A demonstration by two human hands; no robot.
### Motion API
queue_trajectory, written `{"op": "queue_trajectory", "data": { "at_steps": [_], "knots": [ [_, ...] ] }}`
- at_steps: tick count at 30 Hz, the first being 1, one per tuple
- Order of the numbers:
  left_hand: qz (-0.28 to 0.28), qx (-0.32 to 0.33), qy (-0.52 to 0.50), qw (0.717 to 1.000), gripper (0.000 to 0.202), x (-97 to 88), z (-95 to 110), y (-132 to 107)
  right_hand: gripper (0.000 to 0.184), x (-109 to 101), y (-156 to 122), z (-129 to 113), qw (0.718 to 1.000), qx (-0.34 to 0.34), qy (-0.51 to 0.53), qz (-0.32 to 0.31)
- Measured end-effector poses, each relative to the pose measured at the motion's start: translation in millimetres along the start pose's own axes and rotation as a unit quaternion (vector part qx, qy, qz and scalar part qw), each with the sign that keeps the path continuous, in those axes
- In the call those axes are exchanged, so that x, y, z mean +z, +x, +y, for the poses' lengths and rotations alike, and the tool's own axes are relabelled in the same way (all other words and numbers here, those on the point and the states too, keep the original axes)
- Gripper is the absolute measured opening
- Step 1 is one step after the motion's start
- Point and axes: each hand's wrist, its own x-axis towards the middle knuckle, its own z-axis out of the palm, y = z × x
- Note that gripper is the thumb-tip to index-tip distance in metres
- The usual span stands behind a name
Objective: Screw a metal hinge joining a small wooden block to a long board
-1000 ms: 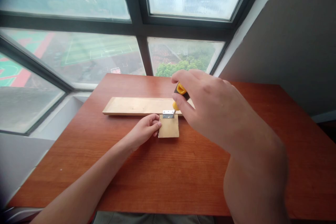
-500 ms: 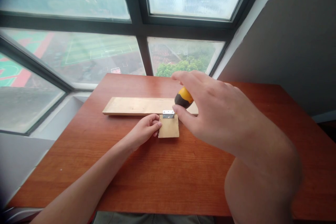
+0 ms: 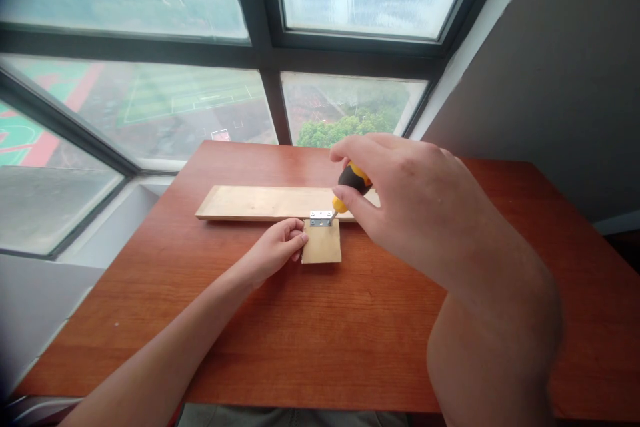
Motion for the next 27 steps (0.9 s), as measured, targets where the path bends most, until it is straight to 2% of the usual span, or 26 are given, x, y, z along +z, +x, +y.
{"op": "queue_trajectory", "data": {
  "at_steps": [7, 10, 14, 27],
  "knots": [
    [0.007, 0.002, 0.005, 1.000, 0.008, 0.6, -0.5, -0.2, 0.023, 1.0, 0.9, 0.5, 1.000, 0.019, -0.014, 0.011],
    [0.007, 0.003, 0.003, 1.000, 0.007, 0.7, -0.7, -0.2, 0.024, 1.4, 3.3, 0.2, 0.999, 0.043, -0.026, -0.003],
    [0.006, 0.001, -0.004, 1.000, 0.008, 0.6, -1.1, -0.3, 0.032, 3.9, 6.1, -1.2, 0.994, 0.078, -0.073, 0.010],
    [0.012, -0.002, 0.008, 1.000, 0.007, 0.4, -1.9, 1.2, 0.030, 3.3, 6.2, -3.0, 0.996, 0.069, -0.059, 0.006]
  ]
}}
